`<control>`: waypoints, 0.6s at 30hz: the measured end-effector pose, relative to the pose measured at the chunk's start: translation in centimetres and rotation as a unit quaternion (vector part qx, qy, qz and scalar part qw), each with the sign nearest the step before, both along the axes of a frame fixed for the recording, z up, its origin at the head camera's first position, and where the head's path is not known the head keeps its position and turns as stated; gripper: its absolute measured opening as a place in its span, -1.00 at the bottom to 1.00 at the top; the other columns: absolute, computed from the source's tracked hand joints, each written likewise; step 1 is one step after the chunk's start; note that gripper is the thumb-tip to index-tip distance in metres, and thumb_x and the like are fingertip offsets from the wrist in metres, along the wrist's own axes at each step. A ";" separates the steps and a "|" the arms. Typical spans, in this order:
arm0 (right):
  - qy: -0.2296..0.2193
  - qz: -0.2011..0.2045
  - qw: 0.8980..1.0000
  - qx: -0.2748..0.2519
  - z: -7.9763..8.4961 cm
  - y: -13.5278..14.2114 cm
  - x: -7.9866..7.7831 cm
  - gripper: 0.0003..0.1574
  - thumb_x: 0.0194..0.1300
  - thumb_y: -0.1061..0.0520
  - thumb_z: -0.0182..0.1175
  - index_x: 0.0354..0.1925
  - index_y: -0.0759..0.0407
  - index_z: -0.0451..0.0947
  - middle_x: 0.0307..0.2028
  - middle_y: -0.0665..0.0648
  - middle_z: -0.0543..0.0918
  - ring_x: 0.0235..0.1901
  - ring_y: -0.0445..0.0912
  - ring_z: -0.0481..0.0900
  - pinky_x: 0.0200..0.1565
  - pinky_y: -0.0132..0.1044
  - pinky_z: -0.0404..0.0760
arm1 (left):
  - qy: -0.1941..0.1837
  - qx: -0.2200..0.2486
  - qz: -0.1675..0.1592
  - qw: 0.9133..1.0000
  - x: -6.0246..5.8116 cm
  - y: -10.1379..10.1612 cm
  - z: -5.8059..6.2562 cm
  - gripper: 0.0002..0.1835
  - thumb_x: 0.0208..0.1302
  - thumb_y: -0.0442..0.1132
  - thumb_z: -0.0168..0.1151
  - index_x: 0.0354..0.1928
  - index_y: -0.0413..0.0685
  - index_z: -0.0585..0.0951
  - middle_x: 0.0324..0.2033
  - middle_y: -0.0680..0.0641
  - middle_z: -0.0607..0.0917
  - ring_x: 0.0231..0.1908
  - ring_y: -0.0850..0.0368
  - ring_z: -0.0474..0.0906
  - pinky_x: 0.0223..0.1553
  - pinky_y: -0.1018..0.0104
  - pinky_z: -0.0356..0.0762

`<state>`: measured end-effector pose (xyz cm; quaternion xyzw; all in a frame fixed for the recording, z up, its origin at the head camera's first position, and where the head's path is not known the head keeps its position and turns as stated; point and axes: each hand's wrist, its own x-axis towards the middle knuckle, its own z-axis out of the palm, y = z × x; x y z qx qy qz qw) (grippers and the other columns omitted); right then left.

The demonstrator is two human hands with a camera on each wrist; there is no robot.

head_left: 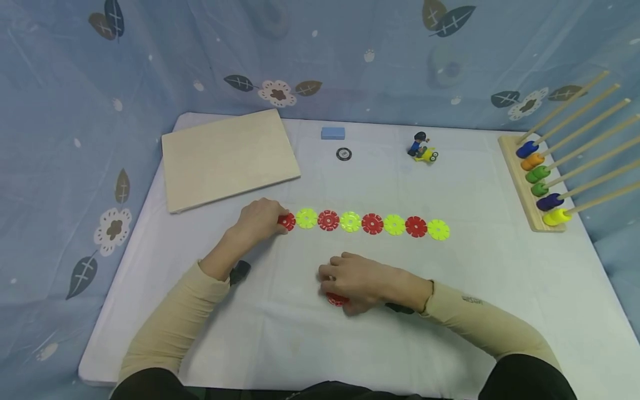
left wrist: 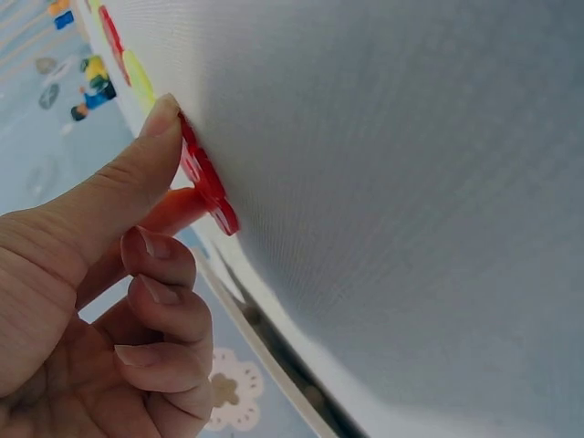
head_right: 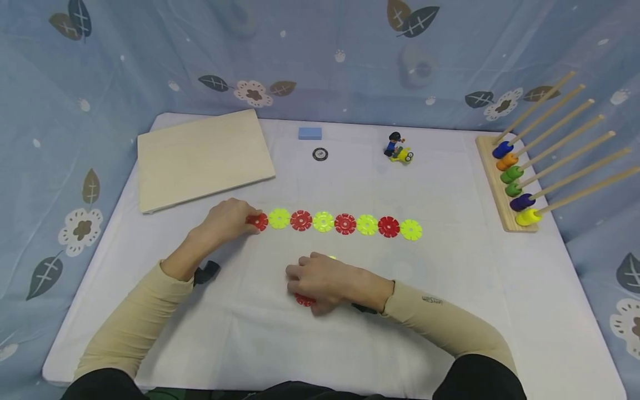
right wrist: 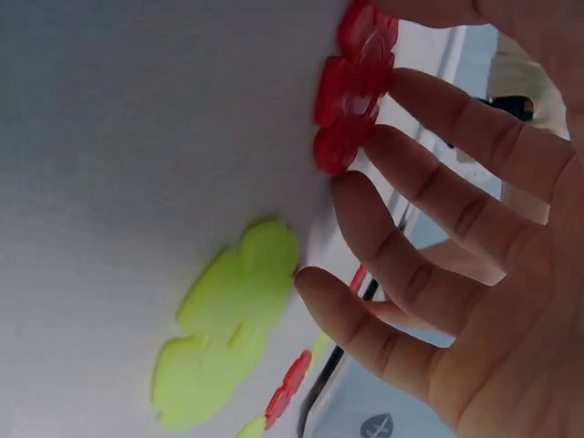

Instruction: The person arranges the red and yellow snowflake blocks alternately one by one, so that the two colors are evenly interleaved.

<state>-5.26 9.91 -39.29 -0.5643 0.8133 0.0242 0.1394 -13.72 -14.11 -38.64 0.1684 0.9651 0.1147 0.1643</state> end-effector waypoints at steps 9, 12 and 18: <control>0.043 0.034 0.998 -0.003 0.0 -0.8 0.3 -0.42 -0.04 -0.14 0.40 -0.03 -0.05 0.50 -0.12 -0.05 0.53 -0.23 -0.18 0.48 -0.20 -0.35 0.57 | -0.003 0.004 0.007 1.000 0.1 -0.1 -0.1 -0.48 0.07 -0.12 0.45 0.11 -0.07 0.63 0.05 -0.15 0.69 -0.14 0.00 0.61 -0.23 0.17 0.53; 0.041 0.031 0.999 -0.015 0.1 -0.8 0.1 -0.36 -0.02 -0.12 0.39 0.05 -0.06 0.44 -0.13 -0.07 0.56 -0.20 -0.18 0.50 -0.19 -0.33 0.58 | -0.004 0.003 0.005 1.000 0.1 -0.1 -0.2 -0.48 0.07 -0.13 0.45 0.11 -0.07 0.63 0.05 -0.15 0.69 -0.16 0.02 0.59 -0.24 0.18 0.52; 0.013 -0.016 1.000 -0.023 1.2 0.1 -1.1 -0.24 0.01 -0.11 0.42 0.17 -0.06 0.40 -0.03 -0.02 0.57 -0.07 -0.13 0.53 0.01 -0.24 0.58 | -0.001 0.002 0.005 1.000 0.1 -0.1 -0.3 -0.49 0.08 -0.12 0.45 0.11 -0.05 0.63 0.05 -0.15 0.69 -0.13 0.01 0.60 -0.23 0.17 0.53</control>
